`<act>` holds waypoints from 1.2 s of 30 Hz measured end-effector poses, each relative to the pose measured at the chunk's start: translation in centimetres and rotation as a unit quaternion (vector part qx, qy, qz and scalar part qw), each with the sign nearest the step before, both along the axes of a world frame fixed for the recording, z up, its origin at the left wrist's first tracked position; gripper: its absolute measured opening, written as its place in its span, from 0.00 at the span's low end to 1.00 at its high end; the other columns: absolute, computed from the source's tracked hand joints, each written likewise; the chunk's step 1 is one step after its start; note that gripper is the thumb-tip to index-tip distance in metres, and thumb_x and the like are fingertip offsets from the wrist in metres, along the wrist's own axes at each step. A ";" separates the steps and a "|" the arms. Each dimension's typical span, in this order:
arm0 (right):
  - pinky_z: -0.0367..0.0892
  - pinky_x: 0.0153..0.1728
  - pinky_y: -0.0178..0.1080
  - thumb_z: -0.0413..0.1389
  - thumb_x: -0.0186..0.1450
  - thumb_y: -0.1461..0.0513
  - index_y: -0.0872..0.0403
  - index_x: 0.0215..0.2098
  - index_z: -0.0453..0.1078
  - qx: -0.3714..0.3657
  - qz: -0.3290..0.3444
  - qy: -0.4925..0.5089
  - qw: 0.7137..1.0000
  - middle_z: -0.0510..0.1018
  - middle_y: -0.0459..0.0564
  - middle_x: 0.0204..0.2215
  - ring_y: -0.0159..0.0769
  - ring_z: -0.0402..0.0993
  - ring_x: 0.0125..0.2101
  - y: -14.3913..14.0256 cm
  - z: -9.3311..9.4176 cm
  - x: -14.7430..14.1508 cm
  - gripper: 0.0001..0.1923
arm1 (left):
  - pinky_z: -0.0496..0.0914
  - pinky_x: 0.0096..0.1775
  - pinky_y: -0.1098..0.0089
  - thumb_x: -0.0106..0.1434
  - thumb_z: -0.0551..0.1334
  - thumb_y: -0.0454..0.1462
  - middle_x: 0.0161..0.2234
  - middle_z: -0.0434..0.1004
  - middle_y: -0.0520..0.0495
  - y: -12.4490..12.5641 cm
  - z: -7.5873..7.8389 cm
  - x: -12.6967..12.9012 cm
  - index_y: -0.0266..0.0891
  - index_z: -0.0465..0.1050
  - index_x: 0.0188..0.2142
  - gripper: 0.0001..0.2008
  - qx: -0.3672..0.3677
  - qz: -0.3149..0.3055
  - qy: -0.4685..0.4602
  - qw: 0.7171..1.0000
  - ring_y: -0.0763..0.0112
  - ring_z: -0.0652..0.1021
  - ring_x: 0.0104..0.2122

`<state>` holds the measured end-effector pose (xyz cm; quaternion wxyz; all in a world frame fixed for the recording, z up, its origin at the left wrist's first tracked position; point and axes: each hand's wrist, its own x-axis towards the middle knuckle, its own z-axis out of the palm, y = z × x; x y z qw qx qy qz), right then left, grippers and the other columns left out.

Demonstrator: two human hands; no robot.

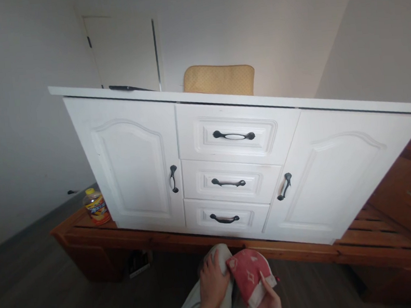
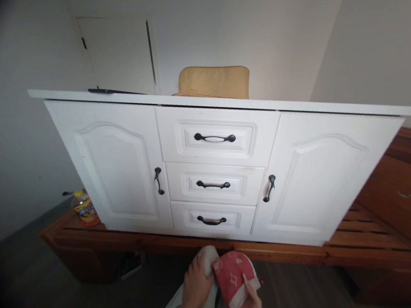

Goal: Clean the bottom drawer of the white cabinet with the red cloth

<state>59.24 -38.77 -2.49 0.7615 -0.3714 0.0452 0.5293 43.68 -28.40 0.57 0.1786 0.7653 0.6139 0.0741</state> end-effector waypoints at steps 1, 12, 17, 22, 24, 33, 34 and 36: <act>0.75 0.56 0.59 0.77 0.39 0.53 0.48 0.34 0.83 -0.007 -0.004 -0.003 1.000 0.88 0.52 0.38 0.51 0.85 0.41 0.2 -0.1 -0.2 0.25 | 0.64 0.61 0.57 0.70 0.55 0.49 0.71 0.63 0.38 0.0 0.0 0.0 0.44 0.58 0.72 0.34 0.001 -0.001 0.000 1.000 0.50 0.69 0.66; 0.78 0.54 0.54 0.77 0.42 0.52 0.50 0.40 0.81 -0.010 0.026 -0.038 0.999 0.88 0.54 0.43 0.53 0.84 0.48 0.4 0.4 -1.2 0.28 | 0.61 0.64 0.63 0.68 0.56 0.45 0.71 0.65 0.44 -0.1 -0.3 -1.0 0.45 0.60 0.71 0.32 0.005 -0.001 -0.053 0.999 0.58 0.69 0.67; 0.78 0.55 0.53 0.76 0.45 0.52 0.50 0.43 0.81 -0.007 0.038 -0.049 0.998 0.87 0.53 0.45 0.52 0.84 0.49 0.6 0.1 -1.1 0.29 | 0.58 0.68 0.71 0.69 0.51 0.39 0.70 0.66 0.49 -0.1 -0.2 -1.3 0.41 0.60 0.70 0.30 0.018 0.013 -0.108 0.994 0.67 0.66 0.69; 0.78 0.55 0.52 0.77 0.41 0.53 0.50 0.40 0.82 -0.017 0.025 -0.054 0.998 0.88 0.53 0.42 0.52 0.85 0.47 0.7 -0.2 -0.8 0.28 | 0.59 0.68 0.68 0.69 0.50 0.39 0.69 0.69 0.48 -0.1 -0.2 -1.4 0.41 0.63 0.67 0.28 0.003 0.008 -0.095 0.995 0.65 0.68 0.68; 0.79 0.54 0.51 0.77 0.40 0.53 0.50 0.38 0.82 -0.014 0.031 -0.048 0.998 0.88 0.54 0.42 0.52 0.85 0.46 0.7 -0.4 -0.7 0.28 | 0.58 0.69 0.68 0.68 0.50 0.39 0.69 0.68 0.47 -0.2 -0.4 -1.5 0.39 0.61 0.68 0.29 0.006 0.010 -0.118 0.993 0.65 0.67 0.68; 0.78 0.54 0.55 0.77 0.38 0.59 0.52 0.34 0.81 0.004 0.047 -0.031 0.998 0.88 0.52 0.38 0.52 0.85 0.43 0.8 -0.4 -0.4 0.25 | 0.68 0.64 0.60 0.71 0.46 0.35 0.63 0.72 0.40 1.9 2.6 -0.1 0.40 0.65 0.64 0.25 0.110 0.024 -0.304 0.946 0.63 0.71 0.64; 0.78 0.54 0.55 0.76 0.38 0.59 0.52 0.34 0.81 0.006 0.050 -0.029 0.998 0.88 0.52 0.37 0.51 0.85 0.42 0.8 -0.4 -0.4 0.24 | 0.70 0.62 0.60 0.72 0.46 0.36 0.63 0.72 0.39 2.8 3.6 0.3 0.40 0.66 0.63 0.23 0.132 0.012 -0.322 0.937 0.62 0.71 0.63; 0.77 0.54 0.55 0.76 0.39 0.59 0.52 0.33 0.81 0.014 0.061 -0.033 0.998 0.88 0.51 0.36 0.51 0.85 0.41 0.8 -0.4 -0.4 0.22 | 0.69 0.62 0.59 0.74 0.47 0.38 0.63 0.71 0.40 4.8 5.7 1.4 0.42 0.69 0.60 0.20 0.165 -0.021 -0.329 0.929 0.62 0.70 0.64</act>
